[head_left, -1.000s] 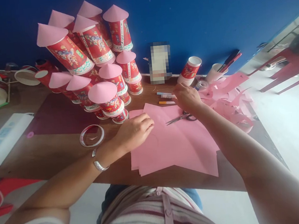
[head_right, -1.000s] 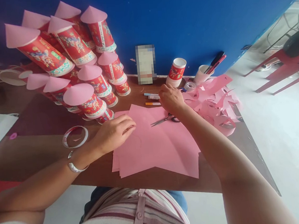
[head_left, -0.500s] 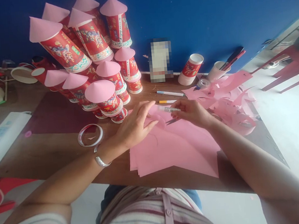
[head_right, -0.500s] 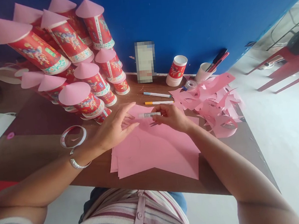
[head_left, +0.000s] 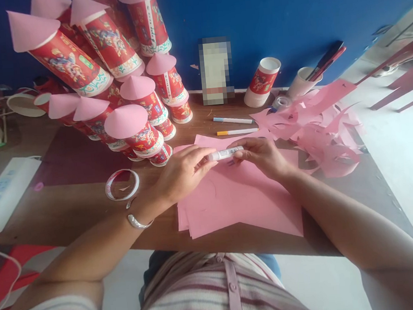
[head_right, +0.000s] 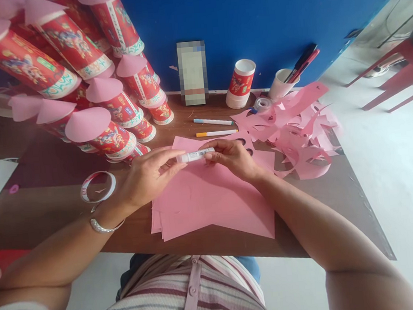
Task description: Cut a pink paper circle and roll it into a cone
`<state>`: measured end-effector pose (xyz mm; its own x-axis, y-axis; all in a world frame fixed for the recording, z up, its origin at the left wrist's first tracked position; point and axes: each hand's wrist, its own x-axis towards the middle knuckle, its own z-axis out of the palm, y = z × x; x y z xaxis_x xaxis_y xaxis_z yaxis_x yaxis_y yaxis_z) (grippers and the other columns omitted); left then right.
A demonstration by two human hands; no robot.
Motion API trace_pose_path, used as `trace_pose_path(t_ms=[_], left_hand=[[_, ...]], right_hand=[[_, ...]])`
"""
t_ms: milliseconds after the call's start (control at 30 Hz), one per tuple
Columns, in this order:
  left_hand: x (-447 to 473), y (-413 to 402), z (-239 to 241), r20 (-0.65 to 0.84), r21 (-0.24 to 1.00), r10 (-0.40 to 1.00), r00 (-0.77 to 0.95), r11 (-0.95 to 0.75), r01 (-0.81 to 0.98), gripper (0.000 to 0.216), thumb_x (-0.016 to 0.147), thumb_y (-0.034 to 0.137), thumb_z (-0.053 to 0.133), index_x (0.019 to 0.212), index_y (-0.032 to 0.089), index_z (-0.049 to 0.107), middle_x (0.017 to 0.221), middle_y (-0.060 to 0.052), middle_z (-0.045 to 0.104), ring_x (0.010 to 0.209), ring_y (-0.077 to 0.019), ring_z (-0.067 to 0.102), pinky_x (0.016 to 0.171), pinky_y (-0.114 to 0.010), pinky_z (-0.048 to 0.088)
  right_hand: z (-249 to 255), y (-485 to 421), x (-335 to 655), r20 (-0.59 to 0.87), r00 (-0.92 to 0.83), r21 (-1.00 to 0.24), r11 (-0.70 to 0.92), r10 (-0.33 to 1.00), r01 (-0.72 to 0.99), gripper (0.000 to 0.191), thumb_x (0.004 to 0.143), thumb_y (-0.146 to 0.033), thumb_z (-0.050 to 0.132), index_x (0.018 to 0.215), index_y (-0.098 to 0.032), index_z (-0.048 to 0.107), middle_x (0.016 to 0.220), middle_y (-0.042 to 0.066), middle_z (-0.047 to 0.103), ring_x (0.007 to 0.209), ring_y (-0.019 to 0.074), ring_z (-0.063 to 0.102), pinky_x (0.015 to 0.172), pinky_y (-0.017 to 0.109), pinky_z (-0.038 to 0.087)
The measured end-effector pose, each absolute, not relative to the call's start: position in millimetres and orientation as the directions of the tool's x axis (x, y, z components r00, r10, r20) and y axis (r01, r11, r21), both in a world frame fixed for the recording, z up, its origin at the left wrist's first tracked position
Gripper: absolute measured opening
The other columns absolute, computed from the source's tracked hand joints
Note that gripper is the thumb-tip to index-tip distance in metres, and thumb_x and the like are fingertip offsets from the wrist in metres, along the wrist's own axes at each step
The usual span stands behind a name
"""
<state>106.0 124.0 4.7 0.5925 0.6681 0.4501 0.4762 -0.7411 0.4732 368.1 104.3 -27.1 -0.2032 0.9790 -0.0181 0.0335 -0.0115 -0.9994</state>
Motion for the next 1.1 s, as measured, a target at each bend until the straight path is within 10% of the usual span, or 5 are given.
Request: trace_pose_path(t_ms=[233, 533, 733, 1000, 1100], left_hand=[[96.6, 133.3, -2.7, 0.403, 0.39, 0.702, 0.588, -0.712, 0.583, 0.017, 0.106, 0.024, 0.06, 0.116, 0.017, 0.072, 0.099, -0.005, 0.073, 0.083, -0.0151, 0.069, 0.076, -0.026, 0.054], [130.5, 178.4, -17.6, 0.095, 0.134, 0.758, 0.645, -0.652, 0.746, 0.03, 0.109, 0.017, 0.044, 0.106, 0.013, 0.074, 0.104, -0.013, 0.067, 0.073, -0.0184, 0.063, 0.065, -0.033, 0.042], [138.5, 179.2, -2.6, -0.05, 0.071, 0.821, 0.569, -0.566, 0.822, 0.033, 0.107, 0.017, 0.048, 0.133, 0.009, 0.067, 0.122, -0.021, 0.072, 0.105, -0.0322, 0.075, 0.081, -0.04, 0.057], [108.0, 135.7, 12.5, 0.251, 0.543, 0.762, 0.597, -0.621, 0.565, 0.063, 0.089, 0.025, 0.083, 0.144, 0.016, 0.054, 0.128, -0.012, 0.077, 0.09, -0.0188, 0.078, 0.082, -0.032, 0.065], [107.9, 128.6, 12.7, 0.365, 0.611, 0.716, 0.595, -0.666, 0.427, 0.041, 0.091, 0.028, 0.082, 0.127, 0.017, 0.065, 0.11, -0.007, 0.08, 0.082, -0.0142, 0.076, 0.074, -0.025, 0.062]], right_hand=[[-38.2, 111.5, 386.5, 0.022, 0.038, -0.993, 0.026, 0.999, -0.118, 0.047, 0.073, -0.06, 0.096, 0.097, -0.024, 0.077, 0.069, -0.003, 0.063, 0.064, 0.0153, 0.061, 0.067, 0.034, 0.061], [-29.4, 108.3, 370.7, -0.016, -0.088, -0.972, -0.036, 0.996, -0.233, 0.046, 0.077, -0.065, 0.09, 0.092, -0.023, 0.076, 0.069, -0.002, 0.051, 0.064, 0.0151, 0.053, 0.062, 0.033, 0.058], [-25.3, 107.8, 374.3, -0.056, -0.138, -0.95, -0.095, 0.989, -0.297, 0.049, 0.074, -0.062, 0.094, 0.095, -0.021, 0.077, 0.07, -0.001, 0.06, 0.066, 0.0149, 0.058, 0.064, 0.031, 0.059], [-22.3, 98.3, 358.9, 0.085, -0.116, -0.957, 0.048, 0.99, -0.285, 0.041, 0.081, -0.053, 0.094, 0.097, -0.022, 0.073, 0.075, -0.001, 0.073, 0.065, 0.0144, 0.068, 0.062, 0.029, 0.062], [-18.1, 90.5, 348.5, 0.108, -0.111, -0.974, 0.082, 0.988, -0.213, 0.044, 0.082, -0.057, 0.092, 0.095, -0.022, 0.068, 0.075, -0.001, 0.075, 0.062, 0.0152, 0.07, 0.062, 0.031, 0.063]])
